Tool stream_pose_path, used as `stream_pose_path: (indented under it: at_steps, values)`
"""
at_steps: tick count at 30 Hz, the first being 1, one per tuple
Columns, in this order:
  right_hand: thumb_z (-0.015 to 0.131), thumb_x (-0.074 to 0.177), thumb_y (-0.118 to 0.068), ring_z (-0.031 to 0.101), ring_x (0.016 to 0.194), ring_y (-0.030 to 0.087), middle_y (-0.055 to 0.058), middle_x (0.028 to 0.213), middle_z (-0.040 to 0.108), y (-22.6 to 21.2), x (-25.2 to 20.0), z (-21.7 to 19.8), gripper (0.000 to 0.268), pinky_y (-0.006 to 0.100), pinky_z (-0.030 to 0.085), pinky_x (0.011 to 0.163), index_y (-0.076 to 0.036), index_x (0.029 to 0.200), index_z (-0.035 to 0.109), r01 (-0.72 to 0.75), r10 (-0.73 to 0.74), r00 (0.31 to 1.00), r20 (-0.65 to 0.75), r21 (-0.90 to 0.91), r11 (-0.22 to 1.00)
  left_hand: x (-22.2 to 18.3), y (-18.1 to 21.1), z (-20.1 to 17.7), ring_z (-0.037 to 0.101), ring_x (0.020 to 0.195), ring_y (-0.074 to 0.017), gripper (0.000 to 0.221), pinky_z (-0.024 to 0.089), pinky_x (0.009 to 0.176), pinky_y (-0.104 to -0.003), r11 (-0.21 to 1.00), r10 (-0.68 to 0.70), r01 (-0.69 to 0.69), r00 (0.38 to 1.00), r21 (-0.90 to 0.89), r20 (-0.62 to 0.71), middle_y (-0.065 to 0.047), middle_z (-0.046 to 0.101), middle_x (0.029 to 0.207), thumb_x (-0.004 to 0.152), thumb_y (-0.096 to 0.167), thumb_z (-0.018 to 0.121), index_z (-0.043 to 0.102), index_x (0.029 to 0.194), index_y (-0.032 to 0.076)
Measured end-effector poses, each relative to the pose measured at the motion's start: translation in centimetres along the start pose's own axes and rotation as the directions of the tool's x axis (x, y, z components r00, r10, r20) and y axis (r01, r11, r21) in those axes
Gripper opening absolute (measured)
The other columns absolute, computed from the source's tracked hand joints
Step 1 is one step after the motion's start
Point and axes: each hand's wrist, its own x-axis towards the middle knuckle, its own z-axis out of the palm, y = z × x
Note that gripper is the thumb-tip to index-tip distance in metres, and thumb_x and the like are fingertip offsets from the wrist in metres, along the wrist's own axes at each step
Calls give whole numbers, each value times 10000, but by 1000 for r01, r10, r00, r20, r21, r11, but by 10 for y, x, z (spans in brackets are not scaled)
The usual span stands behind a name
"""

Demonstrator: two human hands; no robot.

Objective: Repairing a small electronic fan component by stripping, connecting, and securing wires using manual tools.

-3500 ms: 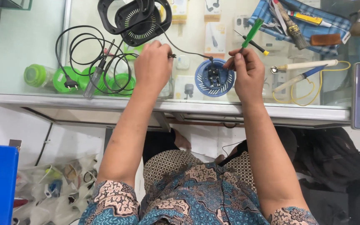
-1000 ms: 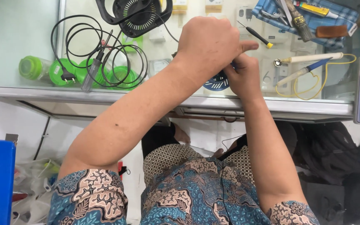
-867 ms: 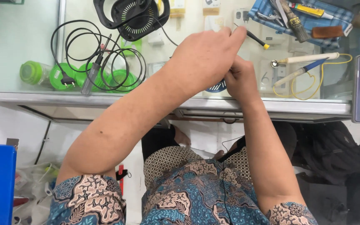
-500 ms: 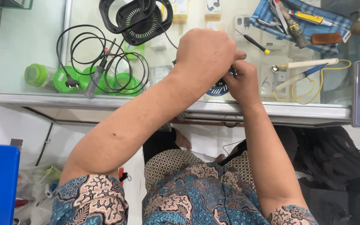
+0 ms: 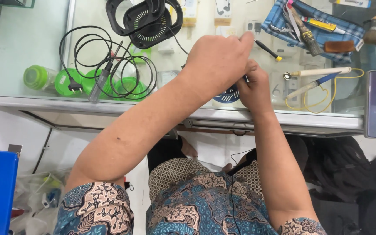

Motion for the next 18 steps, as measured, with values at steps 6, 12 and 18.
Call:
stream_pose_path:
  at_steps: [6, 12, 18]
  values:
    - [510, 1027, 72, 530, 1020, 249, 104, 1043, 611, -25, 10, -1, 131, 365, 446, 909, -5, 945, 577, -28, 22, 997, 72, 90, 996, -1, -5, 4, 595, 408, -198, 279, 401, 358, -340, 999, 7, -5, 999, 45, -43, 64, 559, 492, 671, 73, 657, 485, 867, 170]
    - [494, 1114, -133, 644, 975, 180, 111, 1013, 664, -11, 7, -2, 145, 305, 526, 944, -19, 1122, 584, -172, 228, 971, -77, 437, 883, -23, -17, -36, 686, 595, -421, 325, 471, 447, -515, 859, -305, 324, 946, -397, 113, -80, 713, 676, 1026, 443, 553, 474, 1108, 138]
    - [416, 1132, -56, 579, 845, 143, 99, 889, 622, -2, 13, -4, 166, 292, 515, 819, -1, 1153, 570, -136, 242, 941, -239, 387, 912, -63, 6, 43, 655, 923, -250, 231, 637, 609, -429, 943, -146, 166, 985, -289, 89, 5, 612, 1003, 810, 212, 795, 664, 993, 165]
